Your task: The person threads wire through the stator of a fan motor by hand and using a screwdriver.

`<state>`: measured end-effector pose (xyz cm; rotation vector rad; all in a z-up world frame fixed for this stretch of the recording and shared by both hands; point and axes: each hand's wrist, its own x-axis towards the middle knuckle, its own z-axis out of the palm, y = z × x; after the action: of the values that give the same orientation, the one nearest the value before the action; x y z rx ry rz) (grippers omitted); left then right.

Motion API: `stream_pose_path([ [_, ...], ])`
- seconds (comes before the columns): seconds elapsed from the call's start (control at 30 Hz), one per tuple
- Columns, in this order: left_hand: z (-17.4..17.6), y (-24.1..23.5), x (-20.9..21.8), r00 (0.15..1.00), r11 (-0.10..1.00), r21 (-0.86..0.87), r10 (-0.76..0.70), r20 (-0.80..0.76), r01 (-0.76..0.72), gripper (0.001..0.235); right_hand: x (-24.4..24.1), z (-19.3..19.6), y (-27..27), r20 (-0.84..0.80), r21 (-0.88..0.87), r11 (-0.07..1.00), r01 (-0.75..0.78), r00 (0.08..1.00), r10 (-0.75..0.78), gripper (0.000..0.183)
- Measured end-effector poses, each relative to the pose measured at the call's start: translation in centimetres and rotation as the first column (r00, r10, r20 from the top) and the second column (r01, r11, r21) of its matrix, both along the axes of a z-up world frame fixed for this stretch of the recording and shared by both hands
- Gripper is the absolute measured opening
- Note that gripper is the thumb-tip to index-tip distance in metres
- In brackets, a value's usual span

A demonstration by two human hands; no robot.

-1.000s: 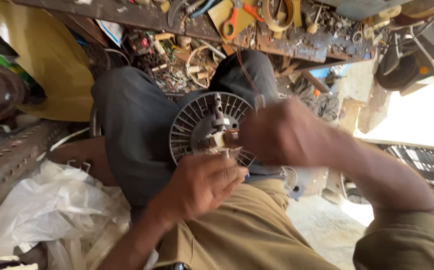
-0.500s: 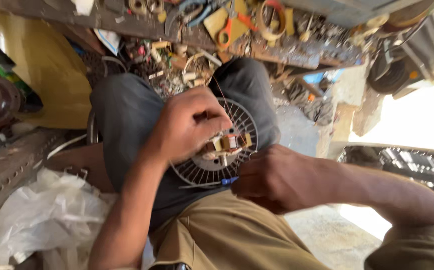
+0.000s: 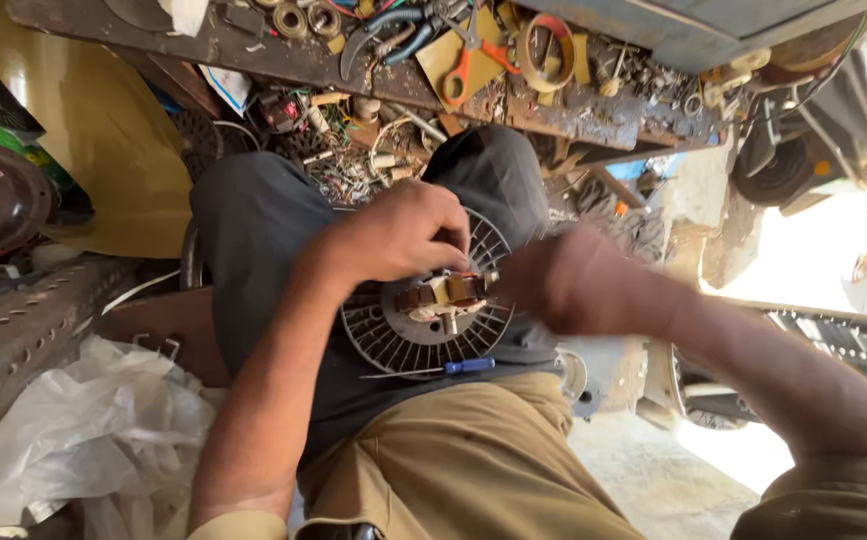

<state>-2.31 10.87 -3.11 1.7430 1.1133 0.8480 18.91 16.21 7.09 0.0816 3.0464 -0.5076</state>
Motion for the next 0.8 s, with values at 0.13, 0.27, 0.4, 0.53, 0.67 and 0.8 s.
stream_pose_path([
  [0.13, 1.5, -6.6, 0.1, 0.814, 0.924, -0.235, 0.378, 0.440, -0.302, 0.015, 1.1, 0.7, -2.6, -0.111, -0.192, 0.969, -0.156, 0.984, 0.137, 0.009],
  [0.27, 3.8, -9.7, 2.5, 0.894, 0.889, 0.287, 0.234, 0.381, -0.356, 0.017, -1.7, -4.9, 3.3, -0.166, -0.295, 0.954, 0.045, 0.981, -0.097, 0.014],
  [0.4, 3.6, -8.2, 2.6, 0.612, 0.843, 0.007, 0.385, 0.690, -0.538, 0.012, -2.4, -6.2, 5.5, -0.083, -0.154, 0.951, 0.268, 0.956, -0.283, 0.014],
  [0.53, 0.0, -1.1, 1.4, 0.983, 0.983, 0.039, 0.175, 0.060, -0.177, 0.026, 0.9, -2.0, 4.2, 0.267, 0.112, 0.934, 0.338, 0.896, -0.356, 0.015],
  [0.67, 0.2, -1.6, -2.0, 0.983, 0.990, 0.142, -0.012, 0.184, -0.015, 0.007, 0.7, 0.3, -3.3, 0.170, -0.259, 0.959, -0.117, 0.972, 0.164, 0.008],
  [0.8, 3.5, -9.6, 2.0, 0.966, 0.885, 0.422, 0.102, 0.238, -0.197, 0.018, 0.9, 0.0, -1.2, -0.213, -0.032, 0.982, -0.186, 0.961, 0.175, 0.010],
])
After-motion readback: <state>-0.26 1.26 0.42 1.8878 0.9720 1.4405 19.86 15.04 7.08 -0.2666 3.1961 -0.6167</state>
